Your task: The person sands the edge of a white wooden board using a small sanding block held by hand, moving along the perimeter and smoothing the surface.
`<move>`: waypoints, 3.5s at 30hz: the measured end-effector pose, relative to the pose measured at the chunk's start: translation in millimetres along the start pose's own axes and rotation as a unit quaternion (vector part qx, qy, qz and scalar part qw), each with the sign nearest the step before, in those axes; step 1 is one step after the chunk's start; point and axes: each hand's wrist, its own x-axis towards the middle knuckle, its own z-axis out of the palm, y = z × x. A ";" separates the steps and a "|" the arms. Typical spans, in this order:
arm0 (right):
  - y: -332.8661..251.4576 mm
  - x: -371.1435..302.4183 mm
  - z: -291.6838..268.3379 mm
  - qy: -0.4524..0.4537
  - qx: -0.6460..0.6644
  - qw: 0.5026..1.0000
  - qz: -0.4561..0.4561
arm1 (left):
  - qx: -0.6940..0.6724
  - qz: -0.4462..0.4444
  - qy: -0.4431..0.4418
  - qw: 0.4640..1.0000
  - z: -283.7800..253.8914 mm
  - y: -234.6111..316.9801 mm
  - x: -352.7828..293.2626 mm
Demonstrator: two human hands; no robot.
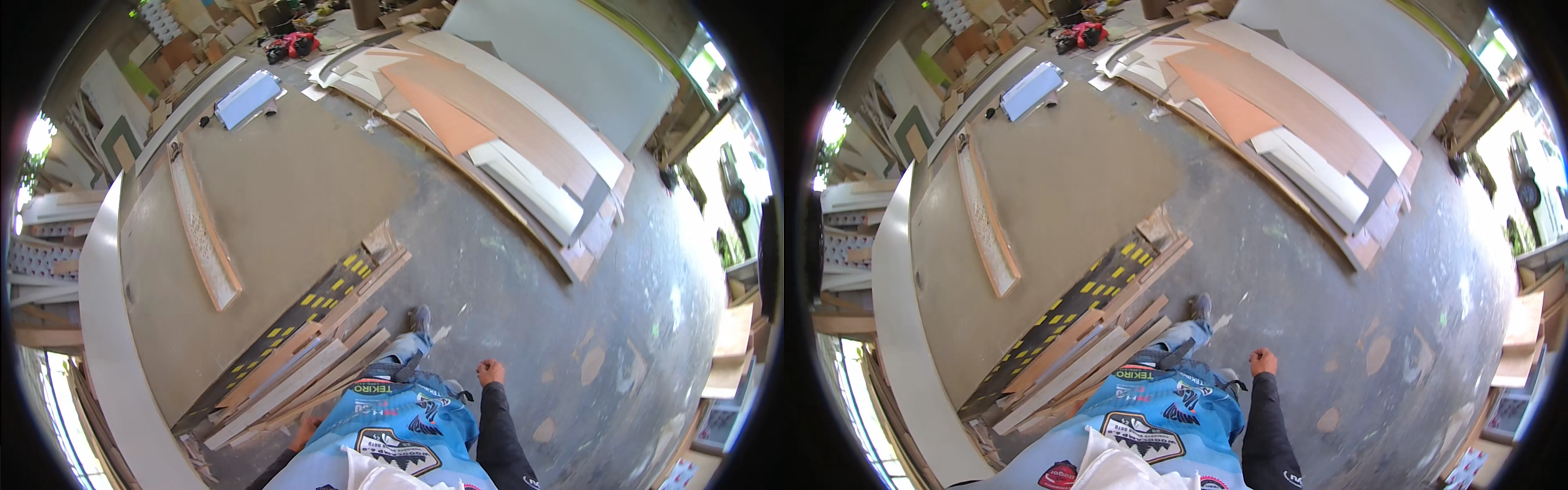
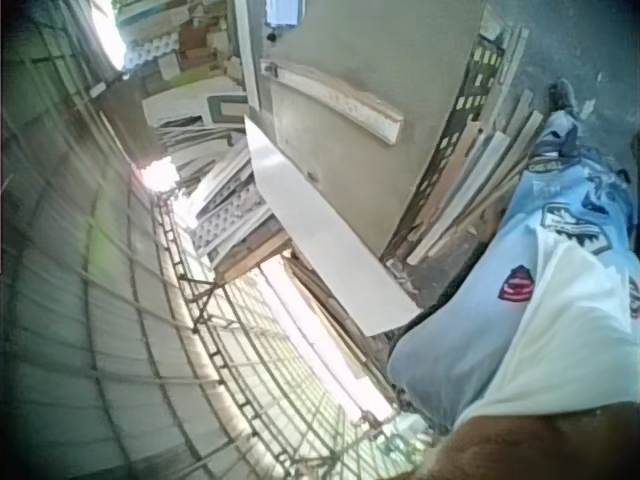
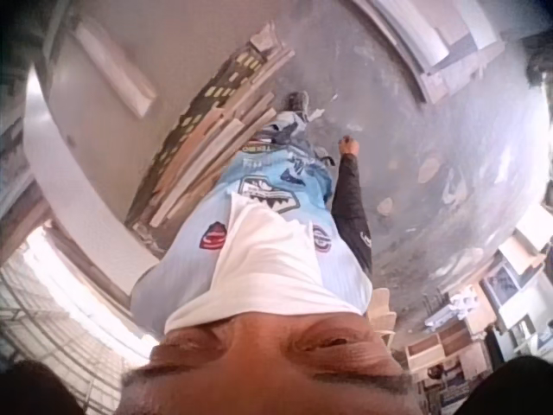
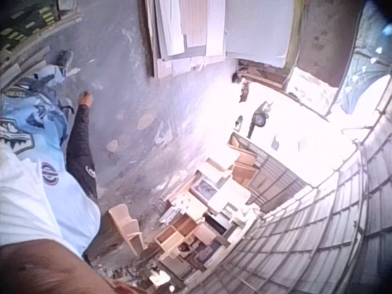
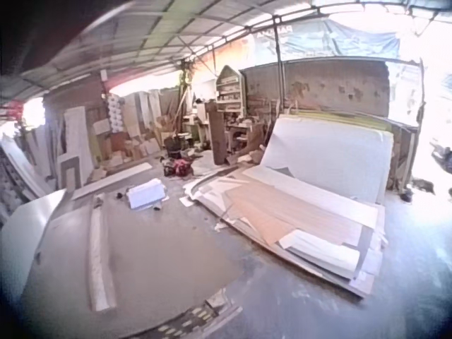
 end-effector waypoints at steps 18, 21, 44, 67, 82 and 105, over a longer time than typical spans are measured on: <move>-174.3 438.9 -20.2 -0.025 -0.117 0.977 -0.179 | 0.334 0.138 0.021 0.932 -27.4 288.9 229.2; -210.9 498.9 -31.3 -0.069 -0.181 0.952 -0.235 | 0.166 0.146 0.144 0.964 -19.8 404.7 265.9; -429.2 786.2 -70.6 -0.262 -0.061 0.961 -0.068 | -0.510 0.075 0.638 0.571 -405.2 565.4 618.3; -784.0 766.1 77.1 -0.577 0.033 0.765 -0.284 | -0.378 0.306 0.637 0.598 -169.4 666.9 595.3; -664.2 468.7 -83.0 -0.887 0.061 0.433 0.150 | -0.258 0.140 0.722 0.627 184.3 591.3 462.0; -325.5 39.1 -142.9 -0.926 -0.316 0.182 -0.100 | -0.413 0.035 0.835 0.363 484.5 288.9 111.3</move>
